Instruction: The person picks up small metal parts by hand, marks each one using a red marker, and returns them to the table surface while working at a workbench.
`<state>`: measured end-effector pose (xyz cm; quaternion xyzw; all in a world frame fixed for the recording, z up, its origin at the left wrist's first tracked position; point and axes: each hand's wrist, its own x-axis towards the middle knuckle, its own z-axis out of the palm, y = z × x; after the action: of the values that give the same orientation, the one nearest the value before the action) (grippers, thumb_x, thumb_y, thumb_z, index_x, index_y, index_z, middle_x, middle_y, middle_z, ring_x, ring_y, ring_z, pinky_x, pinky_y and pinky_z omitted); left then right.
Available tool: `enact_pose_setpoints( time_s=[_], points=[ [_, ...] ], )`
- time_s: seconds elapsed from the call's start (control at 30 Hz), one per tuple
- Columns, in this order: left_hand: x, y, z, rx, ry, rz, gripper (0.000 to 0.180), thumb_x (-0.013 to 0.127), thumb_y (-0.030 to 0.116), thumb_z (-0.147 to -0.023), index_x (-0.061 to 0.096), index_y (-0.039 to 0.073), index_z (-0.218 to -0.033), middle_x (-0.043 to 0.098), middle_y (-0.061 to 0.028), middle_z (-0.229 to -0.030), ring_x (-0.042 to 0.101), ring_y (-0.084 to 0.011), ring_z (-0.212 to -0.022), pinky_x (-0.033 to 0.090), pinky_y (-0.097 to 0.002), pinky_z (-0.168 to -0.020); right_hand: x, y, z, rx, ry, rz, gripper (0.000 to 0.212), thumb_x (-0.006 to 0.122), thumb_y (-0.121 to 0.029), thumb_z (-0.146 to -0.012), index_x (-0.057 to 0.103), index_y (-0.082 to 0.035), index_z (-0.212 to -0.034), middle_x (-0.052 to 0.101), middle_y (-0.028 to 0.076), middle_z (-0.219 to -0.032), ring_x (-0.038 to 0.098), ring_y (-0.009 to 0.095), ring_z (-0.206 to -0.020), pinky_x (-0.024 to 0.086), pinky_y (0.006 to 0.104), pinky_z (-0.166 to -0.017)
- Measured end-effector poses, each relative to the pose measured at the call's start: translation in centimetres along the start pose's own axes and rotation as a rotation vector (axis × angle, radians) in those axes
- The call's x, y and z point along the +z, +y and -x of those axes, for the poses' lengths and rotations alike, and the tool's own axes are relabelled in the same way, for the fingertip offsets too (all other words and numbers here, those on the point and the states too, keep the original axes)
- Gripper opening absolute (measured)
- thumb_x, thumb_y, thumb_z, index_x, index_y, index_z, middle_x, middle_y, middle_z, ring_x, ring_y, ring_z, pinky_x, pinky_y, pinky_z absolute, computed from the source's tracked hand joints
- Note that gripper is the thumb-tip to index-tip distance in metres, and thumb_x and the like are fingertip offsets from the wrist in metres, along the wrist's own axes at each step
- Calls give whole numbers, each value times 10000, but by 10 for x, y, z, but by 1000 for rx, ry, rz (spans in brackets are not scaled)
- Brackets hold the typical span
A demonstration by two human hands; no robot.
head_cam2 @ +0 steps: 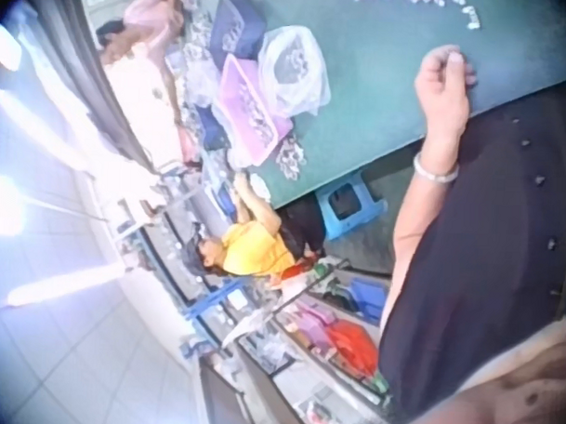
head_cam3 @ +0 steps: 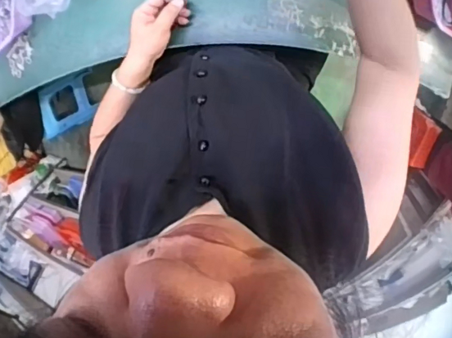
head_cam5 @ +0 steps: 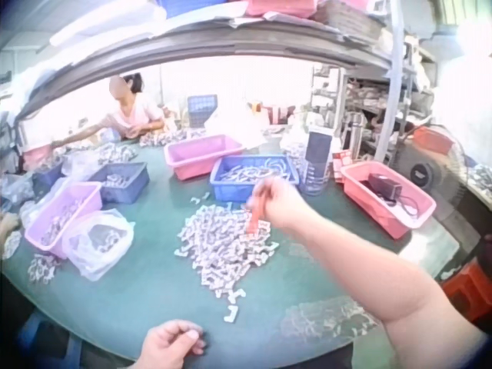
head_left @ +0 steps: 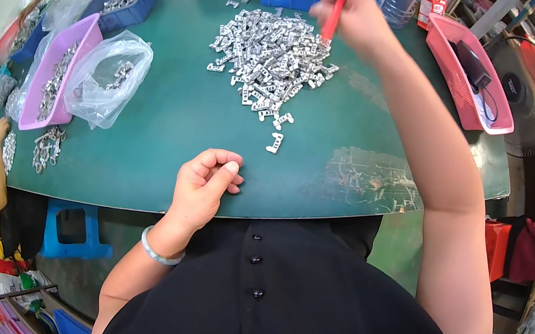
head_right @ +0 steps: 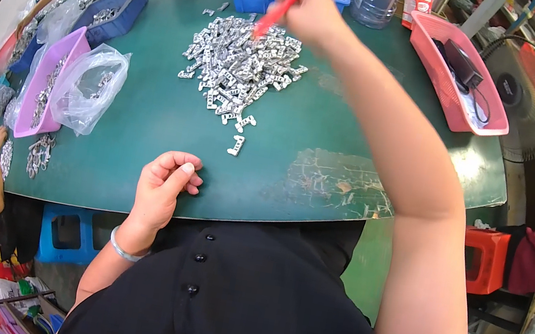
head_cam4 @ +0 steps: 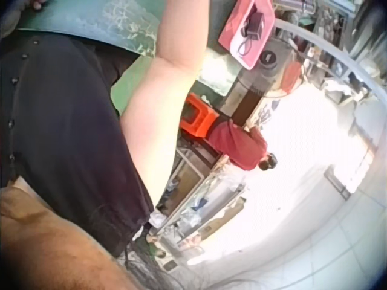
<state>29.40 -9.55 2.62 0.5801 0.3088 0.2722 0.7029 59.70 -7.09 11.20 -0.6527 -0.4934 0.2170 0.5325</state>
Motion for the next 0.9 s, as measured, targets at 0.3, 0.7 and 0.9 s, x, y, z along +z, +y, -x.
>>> enact_pose_setpoints(
  time_s=[0.3,0.7,0.9],
  points=[
    [9,6,-6,-58,-40,-116,132,514,70,-853,565,-19,-934,586,-56,-874,546,-95,-670,464,-214,-576,44,12,121,-548,-521,493,119,570,-21,-669,496,-58,-753,535,82,-677,520,278,-758,428,386,-632],
    [13,18,-6,-207,-18,-24,203,478,120,-880,536,-49,-976,600,-100,-823,590,-125,-633,474,-203,-527,56,13,119,-934,-540,557,74,539,-119,-701,479,-81,-721,511,47,-679,501,226,-709,442,323,-595],
    [12,17,0,-275,-136,295,205,477,144,-888,567,-35,-931,616,-86,-769,594,-129,-625,474,-208,-524,69,-7,137,-1100,-361,455,158,565,-67,-653,513,-50,-801,521,47,-776,497,201,-667,443,299,-558]
  ],
)
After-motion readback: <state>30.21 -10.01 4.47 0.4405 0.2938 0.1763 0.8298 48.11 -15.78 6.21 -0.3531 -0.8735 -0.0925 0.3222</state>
